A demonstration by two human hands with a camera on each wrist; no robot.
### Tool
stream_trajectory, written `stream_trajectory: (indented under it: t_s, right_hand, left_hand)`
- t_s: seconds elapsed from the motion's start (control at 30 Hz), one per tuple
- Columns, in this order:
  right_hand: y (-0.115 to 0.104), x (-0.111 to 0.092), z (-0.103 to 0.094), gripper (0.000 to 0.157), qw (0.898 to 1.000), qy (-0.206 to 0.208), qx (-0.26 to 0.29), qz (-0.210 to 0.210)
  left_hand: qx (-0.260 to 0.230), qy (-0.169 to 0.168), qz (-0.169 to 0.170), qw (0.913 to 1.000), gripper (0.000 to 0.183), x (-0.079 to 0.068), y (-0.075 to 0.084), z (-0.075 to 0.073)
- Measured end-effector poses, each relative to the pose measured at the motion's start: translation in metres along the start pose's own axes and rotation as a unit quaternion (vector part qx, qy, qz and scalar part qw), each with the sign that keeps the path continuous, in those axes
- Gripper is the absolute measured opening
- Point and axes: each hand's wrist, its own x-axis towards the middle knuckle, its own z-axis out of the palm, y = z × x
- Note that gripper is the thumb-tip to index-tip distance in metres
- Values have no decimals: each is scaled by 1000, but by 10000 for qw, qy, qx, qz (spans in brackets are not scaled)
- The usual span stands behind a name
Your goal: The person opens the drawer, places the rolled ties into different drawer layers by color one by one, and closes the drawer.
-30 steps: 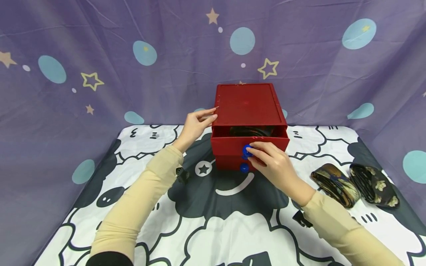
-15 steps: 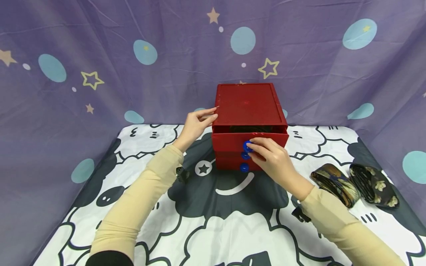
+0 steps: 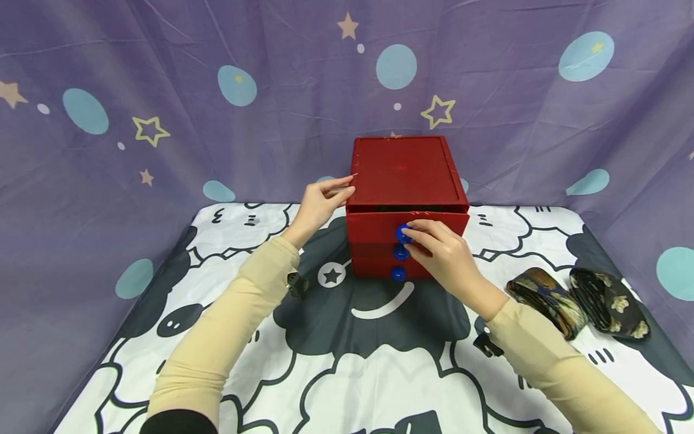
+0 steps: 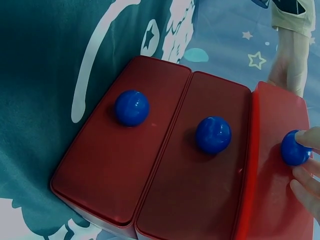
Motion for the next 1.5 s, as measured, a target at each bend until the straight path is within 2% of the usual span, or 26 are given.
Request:
stream_trajectory:
  t_s: [0.63,1.5]
  right_hand:
    - [6,1,3,39,9996,-73,13,255]
    - [12,2,7,38,9995,103,-21,284]
  left_hand:
    - [26,3,50,10000,35,-1,-1,0]
    - [22,23,65,10000,34,0,0,0]
